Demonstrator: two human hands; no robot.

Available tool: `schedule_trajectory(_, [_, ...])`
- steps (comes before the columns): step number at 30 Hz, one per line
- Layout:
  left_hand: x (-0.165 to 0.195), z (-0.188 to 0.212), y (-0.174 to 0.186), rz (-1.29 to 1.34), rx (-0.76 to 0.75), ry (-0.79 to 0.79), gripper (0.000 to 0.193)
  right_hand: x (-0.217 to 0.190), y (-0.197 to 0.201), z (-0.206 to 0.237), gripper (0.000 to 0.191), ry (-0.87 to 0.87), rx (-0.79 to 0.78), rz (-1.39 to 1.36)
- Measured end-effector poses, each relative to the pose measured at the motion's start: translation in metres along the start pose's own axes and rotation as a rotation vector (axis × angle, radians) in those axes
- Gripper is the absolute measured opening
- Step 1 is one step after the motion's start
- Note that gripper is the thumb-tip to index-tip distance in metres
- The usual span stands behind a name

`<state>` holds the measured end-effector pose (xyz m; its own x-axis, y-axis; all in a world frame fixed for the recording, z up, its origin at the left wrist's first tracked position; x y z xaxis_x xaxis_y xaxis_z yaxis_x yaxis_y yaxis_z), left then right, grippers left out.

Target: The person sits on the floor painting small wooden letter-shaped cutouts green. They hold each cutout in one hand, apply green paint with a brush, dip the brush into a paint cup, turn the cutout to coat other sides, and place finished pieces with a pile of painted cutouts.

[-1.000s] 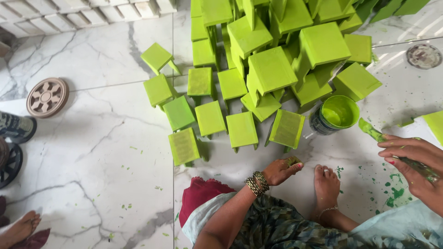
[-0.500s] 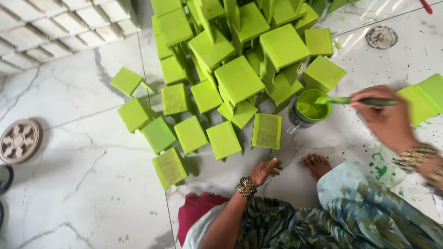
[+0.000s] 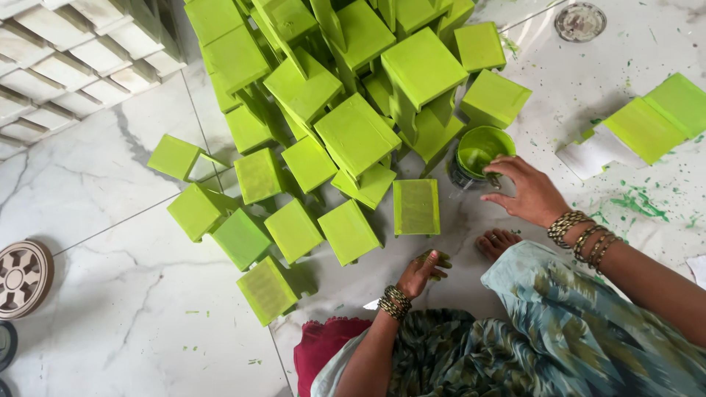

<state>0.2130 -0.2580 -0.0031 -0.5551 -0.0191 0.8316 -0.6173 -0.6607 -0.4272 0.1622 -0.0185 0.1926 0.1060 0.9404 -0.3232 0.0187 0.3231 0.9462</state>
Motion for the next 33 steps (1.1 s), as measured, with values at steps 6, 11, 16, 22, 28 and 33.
schedule_trajectory(6, [0.001,0.006,0.003,0.018,0.095,-0.013,0.077,0.067,0.042,0.063,0.066,-0.043,0.569,-0.054])
schedule_trajectory(11, [-0.002,0.004,-0.008,0.066,0.145,-0.044,0.076,0.185,0.068,0.124,0.077,-0.649,1.069,-0.529])
schedule_trajectory(16, [0.000,0.011,-0.020,0.125,0.170,-0.097,0.071,0.211,0.051,0.102,0.090,-0.717,0.489,-1.412])
schedule_trajectory(22, [0.006,0.024,-0.022,0.179,0.212,-0.168,0.067,0.207,0.059,0.092,0.058,-0.643,0.463,-1.582])
schedule_trajectory(28, [0.002,0.028,-0.023,0.183,0.262,-0.198,0.064,0.210,0.034,0.091,0.024,-0.882,0.465,-1.615])
schedule_trajectory(33, [0.002,0.023,-0.022,0.193,0.275,-0.228,0.062,0.190,0.009,0.069,0.018,-0.722,0.386,-1.641])
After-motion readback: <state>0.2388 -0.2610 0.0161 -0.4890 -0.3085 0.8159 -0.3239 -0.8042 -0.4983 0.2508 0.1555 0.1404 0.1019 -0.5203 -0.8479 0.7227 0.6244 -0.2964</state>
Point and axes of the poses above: each hand's wrist, its own z-axis away from the middle knuckle, its own y-axis out of the back of the hand, x = y × z, the point moved 7 cm from there along -z, towards the middle knuckle, and after that the axes turned 12 degrees about z, right-handed, at the moved point
